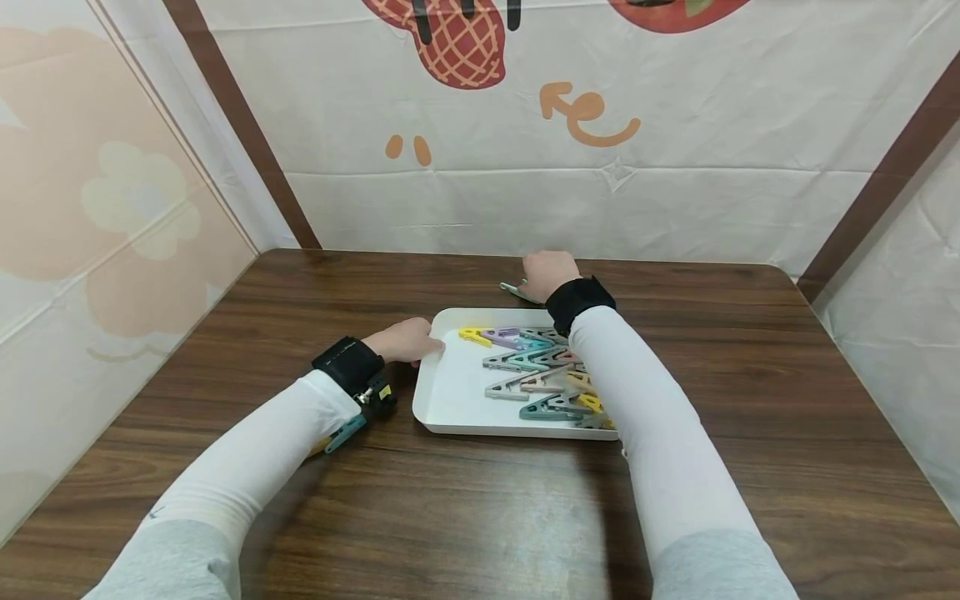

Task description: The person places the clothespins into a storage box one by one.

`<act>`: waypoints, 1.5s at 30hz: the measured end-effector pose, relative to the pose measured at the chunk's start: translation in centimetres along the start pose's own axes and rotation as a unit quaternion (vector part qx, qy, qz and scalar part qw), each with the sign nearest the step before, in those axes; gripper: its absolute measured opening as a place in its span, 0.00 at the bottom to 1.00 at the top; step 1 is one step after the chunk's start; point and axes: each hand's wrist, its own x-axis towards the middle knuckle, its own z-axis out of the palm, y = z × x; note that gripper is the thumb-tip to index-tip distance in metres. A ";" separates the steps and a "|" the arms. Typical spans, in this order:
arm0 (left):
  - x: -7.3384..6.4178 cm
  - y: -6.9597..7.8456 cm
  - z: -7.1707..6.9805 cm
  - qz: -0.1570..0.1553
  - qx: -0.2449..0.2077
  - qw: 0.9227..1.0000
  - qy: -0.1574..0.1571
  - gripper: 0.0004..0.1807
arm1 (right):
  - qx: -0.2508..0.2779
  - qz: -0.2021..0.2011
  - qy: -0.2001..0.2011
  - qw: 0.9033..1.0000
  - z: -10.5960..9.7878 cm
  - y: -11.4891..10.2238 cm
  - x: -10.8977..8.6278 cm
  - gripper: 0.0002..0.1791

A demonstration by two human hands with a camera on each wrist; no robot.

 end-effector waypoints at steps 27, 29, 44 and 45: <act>0.1 0.1 0.1 -0.004 0.007 1.000 0.003 0.13 | 0.025 -0.018 -0.011 0.999 2.3 -2.0 2.0 0.09; 0.0 0.0 0.1 -0.003 0.007 1.000 0.003 0.13 | 0.027 -0.022 -0.009 0.999 2.0 -1.9 1.8 0.09; 0.3 0.1 0.0 -0.005 0.005 1.000 -0.002 0.15 | 0.052 -0.063 0.033 0.996 -1.0 -0.7 0.3 0.17; 0.3 0.1 0.0 -0.003 0.005 1.000 -0.001 0.15 | 0.055 -0.066 0.032 0.996 -1.2 -0.7 0.1 0.18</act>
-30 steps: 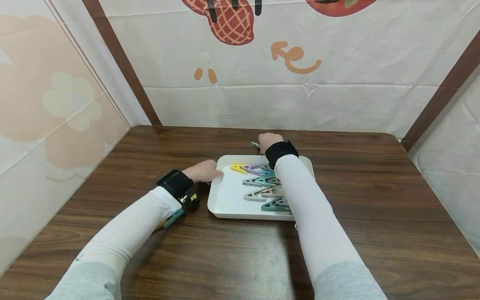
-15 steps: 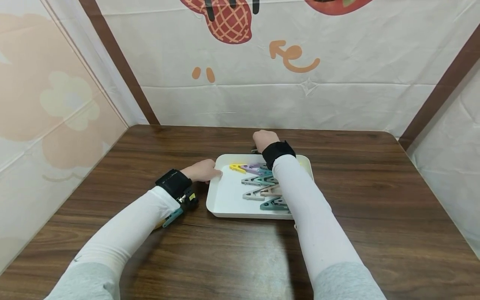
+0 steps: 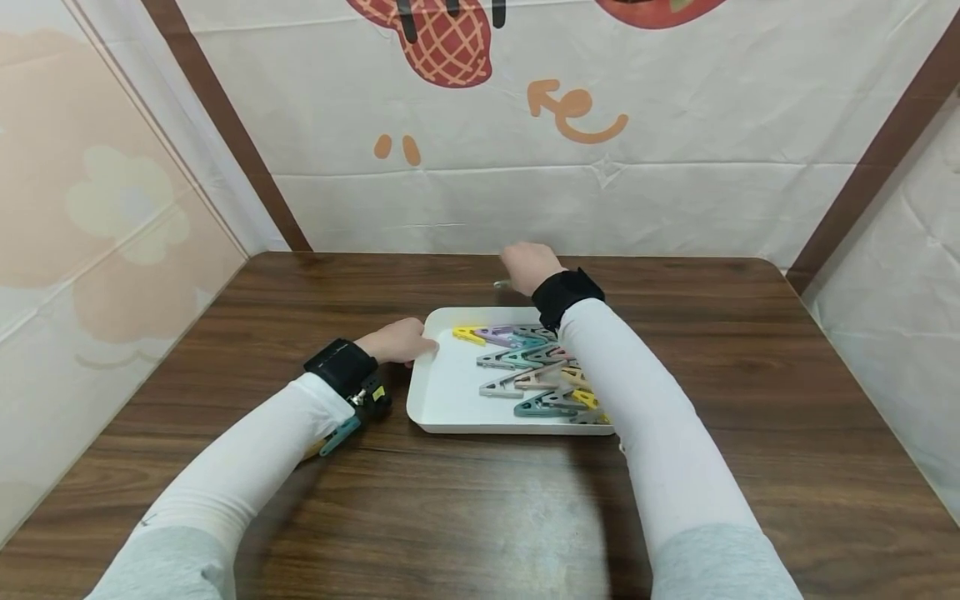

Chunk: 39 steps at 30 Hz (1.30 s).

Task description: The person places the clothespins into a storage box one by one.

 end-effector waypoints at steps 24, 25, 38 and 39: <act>-0.5 0.0 -0.2 0.015 -0.003 1.000 -0.005 0.14 | 0.051 -0.150 -0.058 0.986 -1.7 -7.2 -3.6 0.19; -0.5 0.0 -0.1 0.016 -0.004 1.000 -0.006 0.14 | 0.057 -0.154 -0.066 0.984 -1.5 -7.4 -3.7 0.19; 0.0 -0.3 -0.1 0.029 0.011 0.999 -0.013 0.11 | 0.035 -0.170 -0.127 0.977 0.3 -8.2 -3.9 0.19; 0.0 -0.3 -0.1 0.030 0.011 0.999 -0.012 0.11 | 0.032 -0.169 -0.129 0.977 0.4 -8.3 -4.0 0.19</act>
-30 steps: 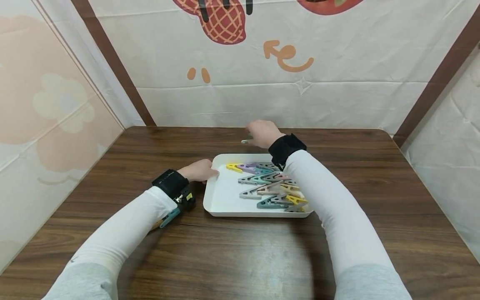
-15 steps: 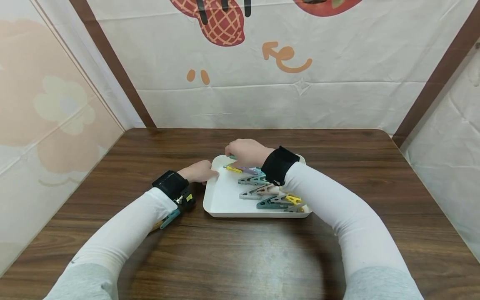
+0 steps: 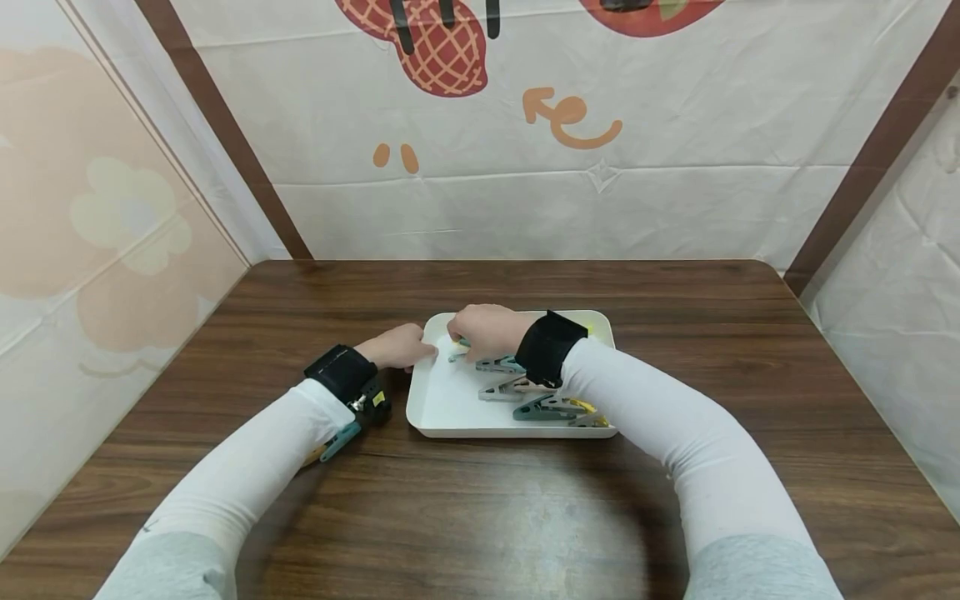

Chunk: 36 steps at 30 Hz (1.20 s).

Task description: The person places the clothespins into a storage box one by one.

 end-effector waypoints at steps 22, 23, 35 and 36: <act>-0.8 0.2 -0.1 0.003 -0.009 1.000 0.014 0.12 | -0.054 0.019 0.013 0.998 0.9 -0.2 0.1 0.13; -0.8 0.2 -0.1 0.004 -0.009 1.000 0.014 0.12 | -0.056 0.018 0.014 0.998 0.9 -0.1 0.0 0.13; -0.9 0.4 0.0 -0.006 -0.009 1.000 0.014 0.14 | 0.015 0.053 0.124 0.991 -1.2 1.9 -5.1 0.16; -0.8 0.4 0.0 -0.006 -0.008 1.000 0.014 0.14 | 0.020 0.059 0.138 0.989 -1.2 2.1 -5.9 0.16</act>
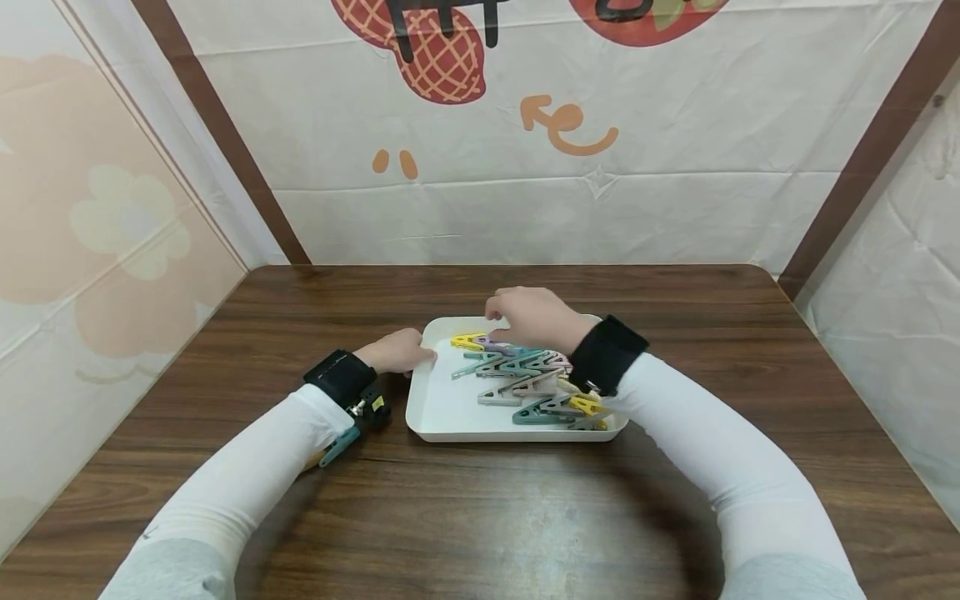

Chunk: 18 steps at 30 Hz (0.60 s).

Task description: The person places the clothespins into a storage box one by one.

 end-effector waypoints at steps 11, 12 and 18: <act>0.0 0.0 0.0 0.002 0.009 1.000 -0.003 0.14 | -0.028 0.185 0.058 0.981 -0.5 3.0 -8.3 0.19; 0.1 0.0 0.0 0.003 0.010 1.000 -0.004 0.13 | -0.029 0.204 0.055 0.977 -0.4 3.2 -8.9 0.19; 0.5 -0.1 0.0 0.004 0.013 1.000 -0.006 0.13 | 0.011 0.297 0.028 0.954 0.7 4.1 -11.6 0.26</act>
